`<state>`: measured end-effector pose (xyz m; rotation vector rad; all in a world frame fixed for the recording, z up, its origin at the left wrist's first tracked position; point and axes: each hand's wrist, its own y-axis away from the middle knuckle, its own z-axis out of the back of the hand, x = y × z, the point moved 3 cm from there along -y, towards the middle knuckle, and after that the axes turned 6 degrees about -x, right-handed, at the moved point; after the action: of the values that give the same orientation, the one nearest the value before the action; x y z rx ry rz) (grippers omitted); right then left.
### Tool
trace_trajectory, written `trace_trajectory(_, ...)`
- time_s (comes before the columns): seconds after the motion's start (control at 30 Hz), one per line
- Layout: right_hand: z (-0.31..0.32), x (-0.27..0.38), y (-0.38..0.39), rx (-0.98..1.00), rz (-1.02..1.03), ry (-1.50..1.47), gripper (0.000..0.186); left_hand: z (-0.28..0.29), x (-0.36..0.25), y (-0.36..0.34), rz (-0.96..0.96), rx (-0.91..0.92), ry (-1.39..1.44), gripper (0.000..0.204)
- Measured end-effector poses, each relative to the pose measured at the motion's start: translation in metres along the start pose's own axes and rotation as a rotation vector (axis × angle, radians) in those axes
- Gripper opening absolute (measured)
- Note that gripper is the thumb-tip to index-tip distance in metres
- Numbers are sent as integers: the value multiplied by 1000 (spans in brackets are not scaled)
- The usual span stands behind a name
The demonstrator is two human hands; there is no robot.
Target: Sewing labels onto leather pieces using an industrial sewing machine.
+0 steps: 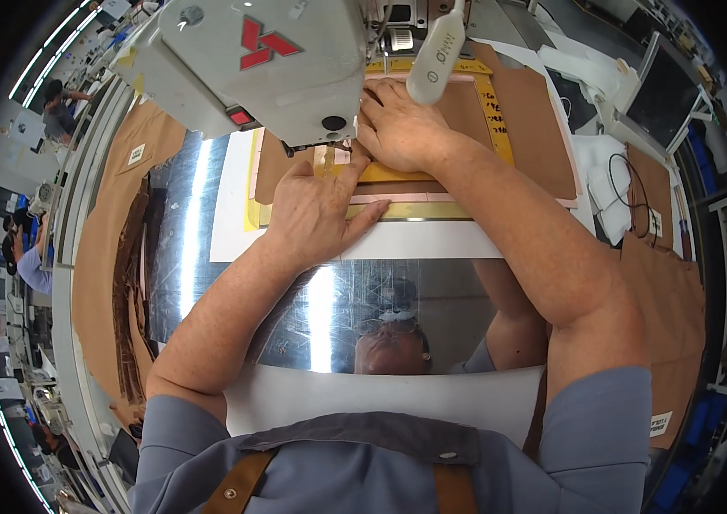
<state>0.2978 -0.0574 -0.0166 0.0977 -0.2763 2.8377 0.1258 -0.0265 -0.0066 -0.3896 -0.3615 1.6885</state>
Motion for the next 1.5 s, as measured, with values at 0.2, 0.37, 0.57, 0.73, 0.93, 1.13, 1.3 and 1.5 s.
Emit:
trace_trajectory(0.2, -7, -7, -3, 15, 36, -39, 53, -5, -2, 1, 25, 64, 37, 60)
trace_trajectory(0.37, -8, -11, -5, -8, 74, -67, 54, -4, -3, 0, 5, 31, 32, 59)
trace_trajectory(0.57, -6, -11, -3, 42, 66, -48, 55, -5, -3, 0, 38, 77, 58, 60)
trace_trajectory(0.73, -5, -10, -2, 50, 43, -53, 54, -1, -4, -3, 25, 97, 65, 64)
trace_trajectory(0.93, -8, -12, -10, 45, 29, -96, 54, -4, -1, -5, 40, 110, 88, 64)
trace_trajectory(1.13, -8, -13, -14, 120, 7, -68, 55, -12, 0, -7, -17, 52, 29, 62)
trace_trajectory(1.3, -6, -8, -15, 88, 9, -47, 53, -11, 2, -3, 21, 124, 59, 62)
trace_trajectory(1.5, 5, -8, -9, 106, -61, -37, 51, -8, 1, -7, -3, 23, 52, 57)
